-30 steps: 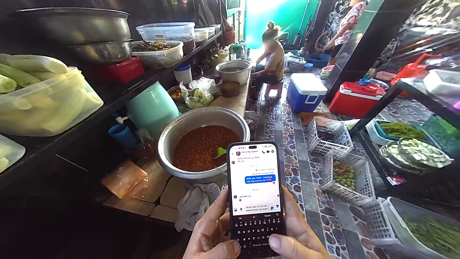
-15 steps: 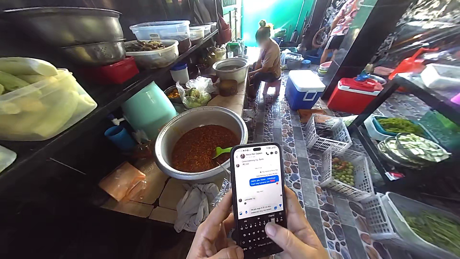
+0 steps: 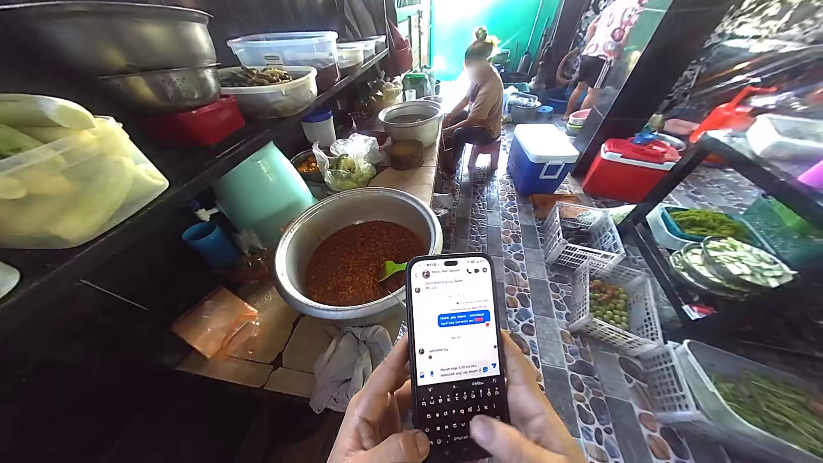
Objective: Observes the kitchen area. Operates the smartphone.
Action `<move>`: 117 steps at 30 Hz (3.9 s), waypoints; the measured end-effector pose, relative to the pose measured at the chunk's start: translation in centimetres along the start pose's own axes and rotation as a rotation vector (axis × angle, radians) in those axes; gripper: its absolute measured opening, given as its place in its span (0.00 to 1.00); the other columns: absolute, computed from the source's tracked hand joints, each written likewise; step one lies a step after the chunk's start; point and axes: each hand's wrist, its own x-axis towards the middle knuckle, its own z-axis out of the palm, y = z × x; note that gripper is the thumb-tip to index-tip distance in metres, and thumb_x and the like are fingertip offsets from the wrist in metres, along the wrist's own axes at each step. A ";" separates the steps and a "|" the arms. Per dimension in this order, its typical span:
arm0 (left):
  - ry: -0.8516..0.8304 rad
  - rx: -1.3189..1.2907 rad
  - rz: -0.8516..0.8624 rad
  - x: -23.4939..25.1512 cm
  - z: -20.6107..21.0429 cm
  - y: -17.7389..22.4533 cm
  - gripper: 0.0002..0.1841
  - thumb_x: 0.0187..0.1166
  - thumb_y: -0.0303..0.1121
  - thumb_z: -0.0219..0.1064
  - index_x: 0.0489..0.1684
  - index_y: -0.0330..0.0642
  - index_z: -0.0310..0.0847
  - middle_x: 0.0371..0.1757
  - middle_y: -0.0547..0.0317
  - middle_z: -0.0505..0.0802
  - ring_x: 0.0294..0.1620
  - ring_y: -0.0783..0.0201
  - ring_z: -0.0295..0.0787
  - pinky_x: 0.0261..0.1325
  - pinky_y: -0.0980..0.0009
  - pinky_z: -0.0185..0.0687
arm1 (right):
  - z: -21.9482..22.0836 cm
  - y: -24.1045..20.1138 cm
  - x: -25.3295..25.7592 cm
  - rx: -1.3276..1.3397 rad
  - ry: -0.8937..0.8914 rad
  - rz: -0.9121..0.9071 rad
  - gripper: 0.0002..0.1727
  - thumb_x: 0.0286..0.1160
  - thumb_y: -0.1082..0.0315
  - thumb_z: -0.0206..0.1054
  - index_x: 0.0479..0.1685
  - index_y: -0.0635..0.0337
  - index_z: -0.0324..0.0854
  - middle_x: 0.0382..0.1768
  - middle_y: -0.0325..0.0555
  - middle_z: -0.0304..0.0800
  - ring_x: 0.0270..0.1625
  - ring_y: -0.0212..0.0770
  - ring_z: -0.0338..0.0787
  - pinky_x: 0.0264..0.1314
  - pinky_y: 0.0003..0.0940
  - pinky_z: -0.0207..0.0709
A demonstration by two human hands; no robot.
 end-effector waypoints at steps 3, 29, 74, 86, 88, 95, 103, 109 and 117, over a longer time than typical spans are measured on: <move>-0.002 0.001 0.005 -0.1 0.0 0.1 0.42 0.77 0.22 0.60 0.95 0.45 0.44 0.84 0.53 0.76 0.70 0.59 0.86 0.48 0.65 0.92 | -0.2 0.1 0.1 0.075 0.025 0.007 0.42 0.79 0.75 0.48 0.92 0.53 0.29 0.77 0.44 0.77 0.72 0.50 0.87 0.44 0.52 0.94; 0.044 0.017 0.003 0.0 0.5 0.2 0.41 0.78 0.21 0.60 0.94 0.42 0.44 0.82 0.53 0.78 0.67 0.60 0.88 0.48 0.64 0.92 | -0.5 -0.1 0.0 0.103 -0.053 0.033 0.49 0.75 0.74 0.51 0.94 0.46 0.23 0.81 0.44 0.73 0.75 0.53 0.84 0.47 0.56 0.93; -0.015 0.021 -0.010 -0.1 0.1 0.3 0.45 0.75 0.23 0.61 0.95 0.42 0.39 0.84 0.54 0.75 0.66 0.62 0.88 0.45 0.67 0.92 | -0.1 -0.6 -0.3 0.019 -0.096 0.013 0.59 0.68 0.83 0.64 0.90 0.57 0.16 0.82 0.52 0.71 0.74 0.58 0.85 0.54 0.59 0.93; -0.084 0.133 -0.064 -0.4 0.7 1.1 0.54 0.70 0.18 0.62 0.93 0.35 0.19 0.89 0.51 0.66 0.74 0.57 0.82 0.58 0.55 0.91 | -0.9 -0.9 -0.7 0.115 -0.159 0.058 0.59 0.62 0.84 0.57 0.92 0.52 0.16 0.83 0.52 0.70 0.78 0.60 0.81 0.60 0.65 0.88; -0.083 0.131 -0.064 -0.5 0.7 1.1 0.54 0.71 0.18 0.62 0.93 0.34 0.18 0.89 0.51 0.66 0.73 0.57 0.83 0.57 0.56 0.91 | -1.0 -0.8 -0.7 0.123 -0.157 0.057 0.59 0.62 0.84 0.56 0.92 0.51 0.16 0.83 0.52 0.70 0.78 0.60 0.81 0.58 0.65 0.88; -0.088 0.135 -0.053 -0.6 0.7 1.1 0.53 0.71 0.19 0.62 0.93 0.35 0.20 0.89 0.51 0.66 0.73 0.57 0.83 0.56 0.57 0.91 | -1.1 -0.6 -0.9 0.103 -0.148 0.045 0.60 0.63 0.86 0.58 0.93 0.52 0.18 0.84 0.51 0.69 0.78 0.59 0.81 0.59 0.65 0.88; -0.087 0.123 -0.008 -0.6 0.7 0.8 0.49 0.74 0.23 0.60 0.95 0.37 0.25 0.90 0.53 0.66 0.72 0.60 0.84 0.52 0.62 0.91 | -0.6 -0.7 -0.7 0.010 -0.112 0.009 0.65 0.55 0.92 0.64 0.91 0.60 0.16 0.82 0.53 0.70 0.75 0.57 0.84 0.59 0.59 0.91; -0.082 0.127 -0.004 -0.6 0.7 0.8 0.49 0.73 0.22 0.58 0.95 0.37 0.26 0.89 0.52 0.66 0.70 0.61 0.84 0.51 0.62 0.91 | -0.7 -0.6 -0.8 0.031 -0.110 0.010 0.63 0.60 0.89 0.64 0.92 0.57 0.17 0.83 0.52 0.70 0.75 0.58 0.84 0.57 0.60 0.91; -0.079 0.096 -0.009 -0.5 0.4 0.5 0.47 0.74 0.21 0.58 0.96 0.43 0.32 0.88 0.54 0.70 0.70 0.61 0.85 0.48 0.65 0.92 | -1.5 0.1 -0.8 0.110 -0.172 0.007 0.56 0.67 0.83 0.54 0.94 0.47 0.20 0.83 0.48 0.71 0.78 0.57 0.81 0.56 0.62 0.90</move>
